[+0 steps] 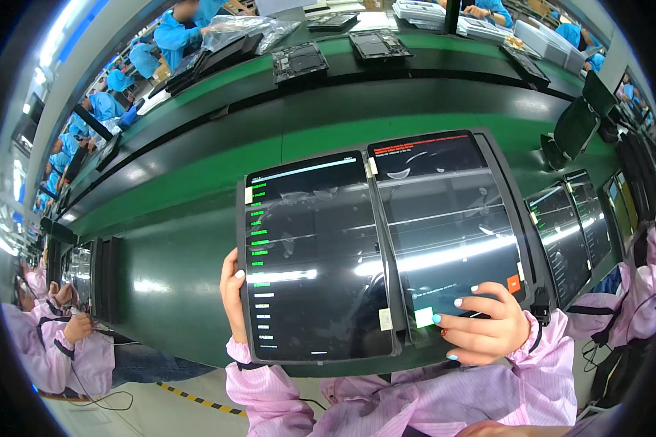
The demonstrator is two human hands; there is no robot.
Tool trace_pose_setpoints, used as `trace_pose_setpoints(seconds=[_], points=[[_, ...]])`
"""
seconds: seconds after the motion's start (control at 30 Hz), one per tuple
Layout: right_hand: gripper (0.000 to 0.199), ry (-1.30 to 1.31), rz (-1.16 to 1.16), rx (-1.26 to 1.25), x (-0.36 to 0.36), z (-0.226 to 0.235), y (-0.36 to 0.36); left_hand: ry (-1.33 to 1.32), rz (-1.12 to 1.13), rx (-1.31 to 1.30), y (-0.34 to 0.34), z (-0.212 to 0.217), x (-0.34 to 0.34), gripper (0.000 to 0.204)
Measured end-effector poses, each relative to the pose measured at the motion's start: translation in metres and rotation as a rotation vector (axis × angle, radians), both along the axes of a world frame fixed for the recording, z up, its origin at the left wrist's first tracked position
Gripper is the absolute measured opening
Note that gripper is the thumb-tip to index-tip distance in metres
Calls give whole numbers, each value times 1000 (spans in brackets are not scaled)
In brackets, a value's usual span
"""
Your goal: Operating diagnostic software and checking functionalities on tablet computers on a factory production line.
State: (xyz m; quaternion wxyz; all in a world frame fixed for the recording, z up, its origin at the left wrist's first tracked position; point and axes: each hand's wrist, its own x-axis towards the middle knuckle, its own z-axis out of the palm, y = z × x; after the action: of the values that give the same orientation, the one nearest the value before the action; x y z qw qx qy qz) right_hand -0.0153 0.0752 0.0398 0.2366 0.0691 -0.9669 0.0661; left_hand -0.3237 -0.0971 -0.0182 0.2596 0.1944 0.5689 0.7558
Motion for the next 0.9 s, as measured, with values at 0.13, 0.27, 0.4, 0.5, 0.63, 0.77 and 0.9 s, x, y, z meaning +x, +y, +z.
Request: trace_pose_setpoints(seconds=[0.13, 0.27, 0.4, 0.5, 0.63, 0.77, 0.9], points=[[22, -15, -7, 15, 1, 0, -1, 35, 29, -20, 0, 2, 1, 49], [22, -25, -12, 44, 0, 2, -2, 66, -49, -19, -1, 1, -2, 50], [25, -34, -10, 64, -2, 2, -2, 83, 17, -4, -3, -7, -5, 42], [26, -47, -17, 64, -1, 1, -1, 55, 39, -1, 0, -8, -4, 43], [27, -111, -35, 122, -2, 4, -2, 66, -45, -17, 0, -1, -4, 48], [30, 66, -14, -34, 12, 2, 5, 57, -26, -12, 0, 0, -2, 47], [33, 120, -163, -227, 29, 2, 16, 22, -9, -18, -1, 0, -1, 46]])
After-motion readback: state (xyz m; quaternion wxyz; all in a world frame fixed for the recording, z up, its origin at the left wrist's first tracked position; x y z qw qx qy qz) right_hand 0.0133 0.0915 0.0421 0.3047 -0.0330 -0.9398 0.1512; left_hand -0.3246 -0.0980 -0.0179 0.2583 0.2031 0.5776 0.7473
